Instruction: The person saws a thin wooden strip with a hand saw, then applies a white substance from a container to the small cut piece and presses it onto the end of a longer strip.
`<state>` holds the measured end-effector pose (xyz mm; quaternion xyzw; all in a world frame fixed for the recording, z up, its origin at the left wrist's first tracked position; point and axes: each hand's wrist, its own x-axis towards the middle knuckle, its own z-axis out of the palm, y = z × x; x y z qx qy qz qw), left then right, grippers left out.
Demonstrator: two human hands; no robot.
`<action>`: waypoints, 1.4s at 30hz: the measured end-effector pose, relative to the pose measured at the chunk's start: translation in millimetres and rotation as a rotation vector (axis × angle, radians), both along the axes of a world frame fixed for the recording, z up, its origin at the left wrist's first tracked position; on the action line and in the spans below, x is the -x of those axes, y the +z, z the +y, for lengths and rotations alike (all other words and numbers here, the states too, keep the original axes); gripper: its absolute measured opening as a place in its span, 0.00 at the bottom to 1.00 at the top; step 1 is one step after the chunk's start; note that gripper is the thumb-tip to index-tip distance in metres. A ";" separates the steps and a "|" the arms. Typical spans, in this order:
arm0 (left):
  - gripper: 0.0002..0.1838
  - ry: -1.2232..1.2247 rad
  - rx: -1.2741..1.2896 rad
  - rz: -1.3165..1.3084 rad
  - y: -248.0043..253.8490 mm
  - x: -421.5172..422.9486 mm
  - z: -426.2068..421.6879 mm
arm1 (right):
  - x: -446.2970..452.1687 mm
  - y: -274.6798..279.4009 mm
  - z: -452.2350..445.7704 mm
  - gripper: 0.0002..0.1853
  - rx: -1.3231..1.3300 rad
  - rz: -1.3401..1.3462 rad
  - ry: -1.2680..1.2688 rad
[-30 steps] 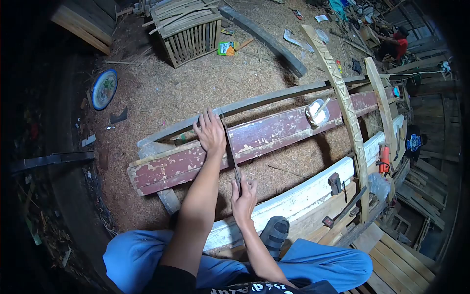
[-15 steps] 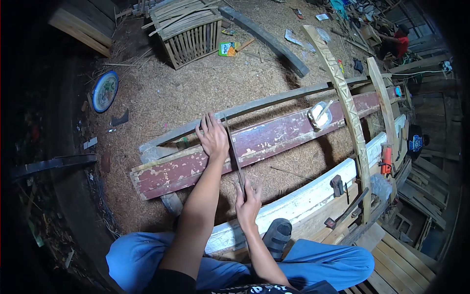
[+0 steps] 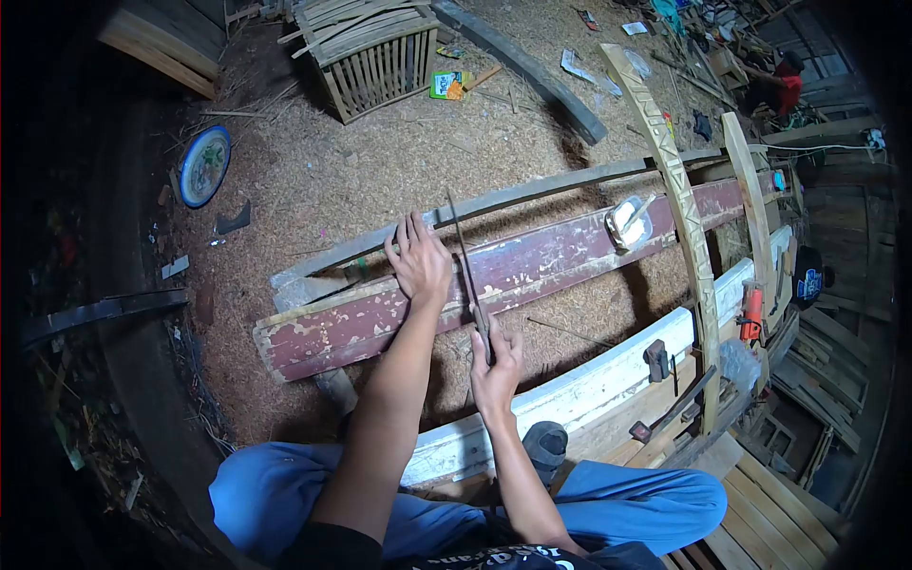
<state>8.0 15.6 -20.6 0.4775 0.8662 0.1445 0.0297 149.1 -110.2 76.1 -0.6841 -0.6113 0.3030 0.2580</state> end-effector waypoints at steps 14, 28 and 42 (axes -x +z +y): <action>0.24 0.017 -0.038 -0.055 -5.3 3.9 -1.1 | 24.3 -11.4 17.0 0.22 -0.137 -0.075 0.072; 0.32 0.027 0.013 -0.001 -5.4 3.6 -2.4 | 4.6 -19.1 -23.7 0.22 -0.012 0.034 0.008; 0.34 0.054 0.063 -0.055 -0.5 4.2 -0.2 | 14.0 -9.0 4.1 0.21 -0.056 0.003 0.049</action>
